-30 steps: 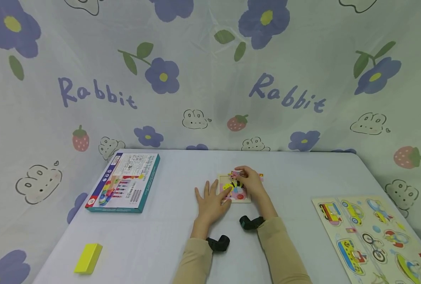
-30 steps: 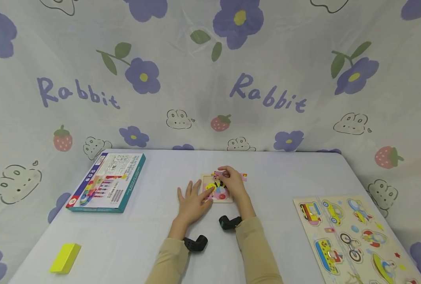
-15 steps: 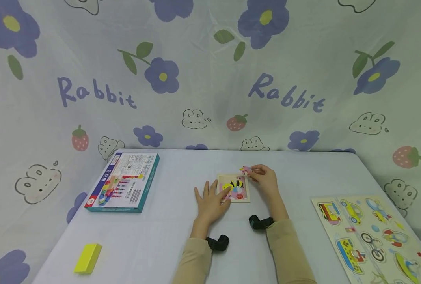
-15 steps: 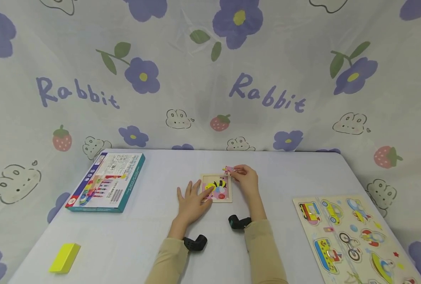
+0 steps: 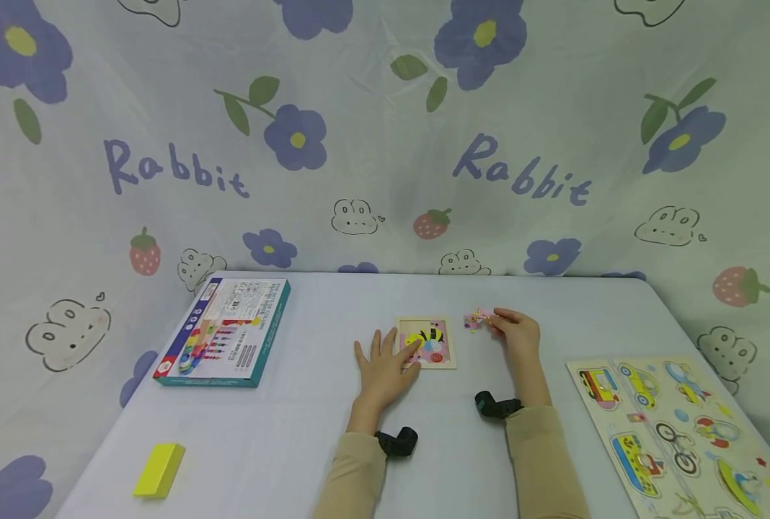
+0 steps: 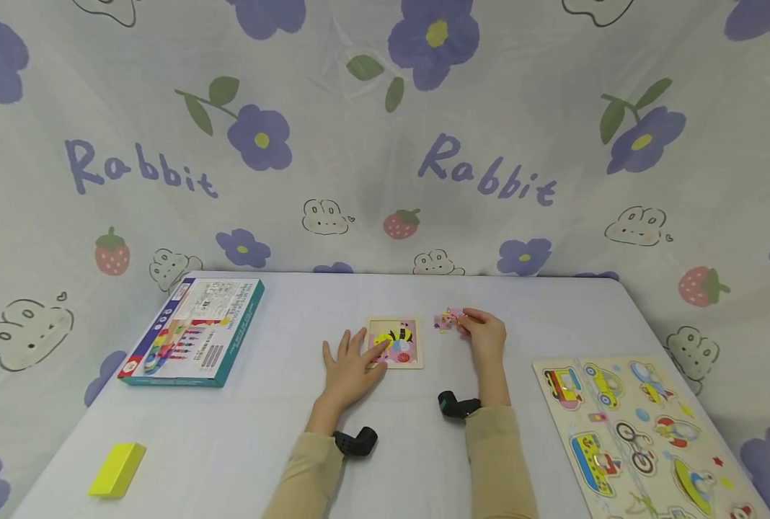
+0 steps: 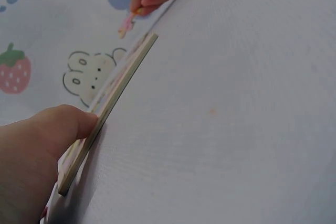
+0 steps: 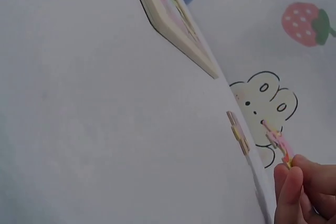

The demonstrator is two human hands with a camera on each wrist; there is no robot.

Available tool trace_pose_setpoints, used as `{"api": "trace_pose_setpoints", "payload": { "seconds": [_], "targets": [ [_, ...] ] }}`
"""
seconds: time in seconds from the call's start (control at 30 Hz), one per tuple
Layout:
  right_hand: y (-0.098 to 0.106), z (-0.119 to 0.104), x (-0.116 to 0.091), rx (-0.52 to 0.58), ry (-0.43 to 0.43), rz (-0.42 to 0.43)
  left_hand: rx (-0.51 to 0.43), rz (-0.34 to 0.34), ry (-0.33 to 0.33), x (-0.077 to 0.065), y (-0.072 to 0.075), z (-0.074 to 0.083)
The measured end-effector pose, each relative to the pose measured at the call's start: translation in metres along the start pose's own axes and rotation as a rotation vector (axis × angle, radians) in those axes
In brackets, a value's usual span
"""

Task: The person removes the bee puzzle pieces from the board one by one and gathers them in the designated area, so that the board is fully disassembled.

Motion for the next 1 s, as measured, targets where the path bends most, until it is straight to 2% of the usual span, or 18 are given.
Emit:
{"api": "trace_pose_setpoints", "payload": {
  "seconds": [0.3, 0.57, 0.77, 0.9, 1.0],
  "targets": [
    [0.009, 0.003, 0.002, -0.206, 0.035, 0.101, -0.001, -0.007, 0.009, 0.000, 0.001, 0.001],
    [0.010, 0.006, 0.003, -0.346, 0.097, 0.126, 0.005, -0.012, 0.009, 0.000, 0.000, 0.001],
    [0.009, 0.006, 0.004, -0.352, 0.123, 0.135, -0.008, -0.008, 0.011, 0.000, 0.000, 0.000],
    [0.005, 0.004, 0.003, -0.295, 0.110, 0.111, -0.005, -0.008, 0.008, 0.000, 0.000, 0.000],
    [-0.001, 0.002, 0.002, -0.233, 0.079, 0.060, 0.001, -0.011, 0.007, 0.000, 0.000, 0.000]
  ]
}}
Point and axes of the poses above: each hand's wrist, its own x-axis towards the middle knuckle, its own y-axis out of the back of the hand, z = x × y, the point moved 2 cm from there along x, towards the middle knuckle, and after that the axes turned 5 degrees about y, right-handed, at the moved point
